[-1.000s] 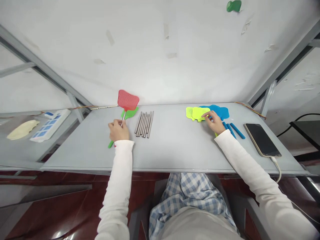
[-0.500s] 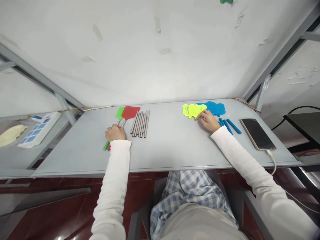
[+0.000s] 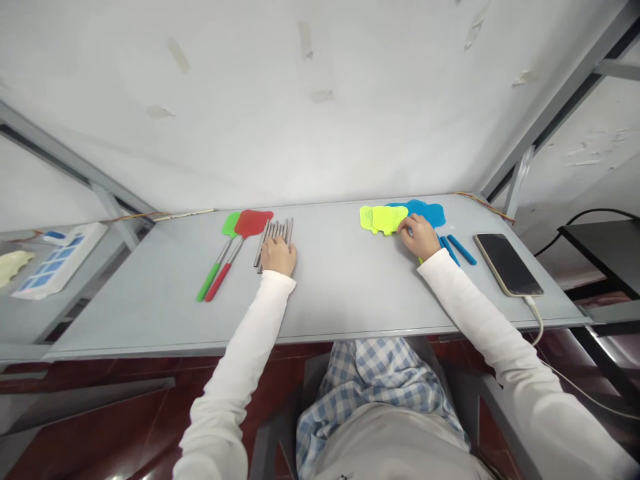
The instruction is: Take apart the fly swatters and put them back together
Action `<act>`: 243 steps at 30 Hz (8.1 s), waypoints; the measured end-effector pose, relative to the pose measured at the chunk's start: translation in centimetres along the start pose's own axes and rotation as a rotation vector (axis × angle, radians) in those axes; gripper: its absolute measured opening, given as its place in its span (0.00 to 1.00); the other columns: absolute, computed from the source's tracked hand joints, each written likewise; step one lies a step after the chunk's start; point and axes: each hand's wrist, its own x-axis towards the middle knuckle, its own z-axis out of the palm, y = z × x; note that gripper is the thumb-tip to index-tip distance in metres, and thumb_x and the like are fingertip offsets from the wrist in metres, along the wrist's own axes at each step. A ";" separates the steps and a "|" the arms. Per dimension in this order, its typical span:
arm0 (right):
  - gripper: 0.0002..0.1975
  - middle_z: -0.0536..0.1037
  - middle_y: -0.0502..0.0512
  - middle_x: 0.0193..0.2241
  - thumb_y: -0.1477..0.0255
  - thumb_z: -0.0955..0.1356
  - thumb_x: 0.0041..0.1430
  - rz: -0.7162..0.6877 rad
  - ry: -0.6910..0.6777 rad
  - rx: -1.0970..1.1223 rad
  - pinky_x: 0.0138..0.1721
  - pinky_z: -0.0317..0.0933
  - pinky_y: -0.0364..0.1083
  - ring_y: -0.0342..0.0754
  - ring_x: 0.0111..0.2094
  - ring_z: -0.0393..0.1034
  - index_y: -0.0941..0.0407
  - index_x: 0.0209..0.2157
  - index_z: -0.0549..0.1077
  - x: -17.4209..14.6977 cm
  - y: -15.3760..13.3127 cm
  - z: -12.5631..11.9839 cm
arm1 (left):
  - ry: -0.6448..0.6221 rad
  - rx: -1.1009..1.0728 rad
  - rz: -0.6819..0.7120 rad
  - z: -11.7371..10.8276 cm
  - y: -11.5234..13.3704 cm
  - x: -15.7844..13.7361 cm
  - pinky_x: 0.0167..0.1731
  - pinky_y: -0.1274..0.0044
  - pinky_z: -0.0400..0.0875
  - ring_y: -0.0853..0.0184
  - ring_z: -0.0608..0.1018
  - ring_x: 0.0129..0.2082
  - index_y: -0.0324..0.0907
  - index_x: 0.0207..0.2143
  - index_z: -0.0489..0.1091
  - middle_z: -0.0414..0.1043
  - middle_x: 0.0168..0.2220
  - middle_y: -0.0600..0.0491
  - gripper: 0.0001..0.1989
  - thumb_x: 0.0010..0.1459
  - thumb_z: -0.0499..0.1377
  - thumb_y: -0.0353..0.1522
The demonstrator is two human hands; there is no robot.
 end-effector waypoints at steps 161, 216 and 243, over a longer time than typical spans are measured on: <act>0.14 0.79 0.45 0.34 0.80 0.75 0.42 0.825 0.102 1.785 0.44 0.71 0.37 0.40 0.40 0.74 0.52 0.32 0.74 0.1 -4.4 0.5 | 0.157 -0.368 0.707 2.8 5.9 0.0 0.41 0.73 0.64 0.65 0.68 0.36 0.46 0.50 0.73 0.67 0.34 0.49 0.20 0.66 0.48 0.41; 0.15 0.79 0.44 0.39 0.68 0.77 0.39 0.719 0.104 1.572 0.52 0.68 0.45 0.46 0.46 0.73 0.49 0.31 0.74 -1.3 -5.5 2.0 | 0.079 -0.171 0.712 2.0 7.0 -1.7 0.21 0.77 0.57 0.68 0.74 0.29 0.48 0.51 0.72 0.73 0.32 0.49 0.20 0.67 0.43 0.37; 0.12 0.79 0.50 0.32 0.69 0.73 0.46 0.670 -0.314 1.541 0.28 0.65 0.41 0.42 0.30 0.72 0.54 0.35 0.76 -1.4 -6.6 0.4 | 0.310 -0.292 -0.195 -3.3 -3.5 -1.5 0.41 0.71 0.66 0.58 0.74 0.47 0.43 0.53 0.67 0.73 0.48 0.45 0.18 0.65 0.47 0.36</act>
